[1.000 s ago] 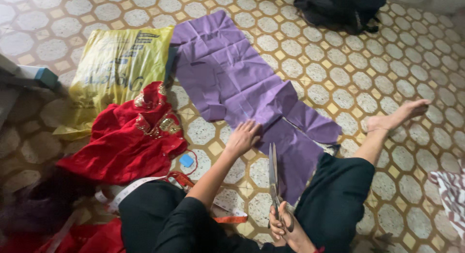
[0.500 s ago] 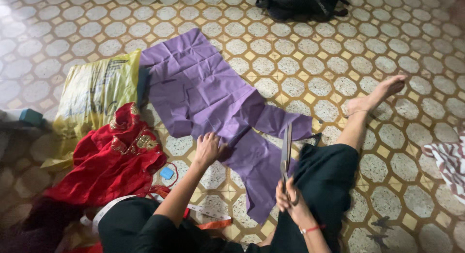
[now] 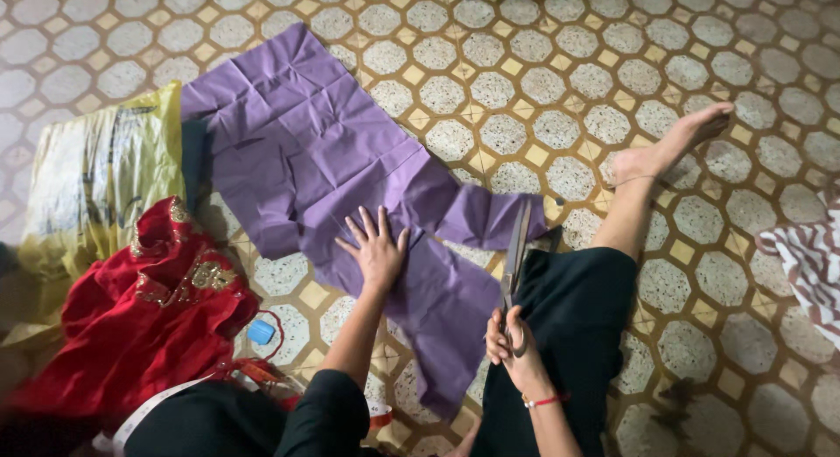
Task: The person uses scissors to cut pieces out of a purple fabric laid on the floor. The person marks the fabric with a piece of chalk, then cuts along the lines to separate a shaped piece.
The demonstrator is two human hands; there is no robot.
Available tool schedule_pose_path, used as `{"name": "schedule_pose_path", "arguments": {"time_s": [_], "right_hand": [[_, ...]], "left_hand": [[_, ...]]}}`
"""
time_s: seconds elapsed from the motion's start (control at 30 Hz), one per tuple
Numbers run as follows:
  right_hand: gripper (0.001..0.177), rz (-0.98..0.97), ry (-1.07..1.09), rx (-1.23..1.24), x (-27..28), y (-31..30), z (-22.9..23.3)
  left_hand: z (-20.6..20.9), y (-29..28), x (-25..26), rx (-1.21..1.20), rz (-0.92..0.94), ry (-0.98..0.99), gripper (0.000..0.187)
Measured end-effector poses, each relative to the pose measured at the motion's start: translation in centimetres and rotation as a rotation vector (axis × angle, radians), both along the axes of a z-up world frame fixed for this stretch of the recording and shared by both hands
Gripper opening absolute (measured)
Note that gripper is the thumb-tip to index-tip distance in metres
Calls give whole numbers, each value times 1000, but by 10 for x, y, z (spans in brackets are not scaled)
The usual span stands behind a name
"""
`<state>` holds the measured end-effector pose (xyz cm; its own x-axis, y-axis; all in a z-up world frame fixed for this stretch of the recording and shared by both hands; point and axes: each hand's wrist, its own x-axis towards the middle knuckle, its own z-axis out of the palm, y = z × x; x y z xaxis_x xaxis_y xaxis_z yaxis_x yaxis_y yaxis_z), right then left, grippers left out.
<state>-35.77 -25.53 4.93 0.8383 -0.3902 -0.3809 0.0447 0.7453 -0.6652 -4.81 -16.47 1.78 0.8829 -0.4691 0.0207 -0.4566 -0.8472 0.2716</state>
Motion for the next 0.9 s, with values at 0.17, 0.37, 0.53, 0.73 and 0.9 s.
{"name": "schedule_pose_path", "arguments": {"time_s": [0.17,0.37,0.53,0.73,0.9], "right_hand": [[52,-10,51,-69,-5,0,0],[53,29,45,-77,-13,4,7],[54,67,24,-46,-10,9,15],[72,-238,82,-488,44,-110,37],[119,-978,2,-864,140,-380,87]], "left_hand": [[-13,37,64,40,-192,-9,82],[1,100,140,103,-368,-38,64],[-4,65,211,-152,-17,-263,33],[-21,-16,263,-136,279,-37,67],[-56,-84,237,-79,231,-36,91]]}}
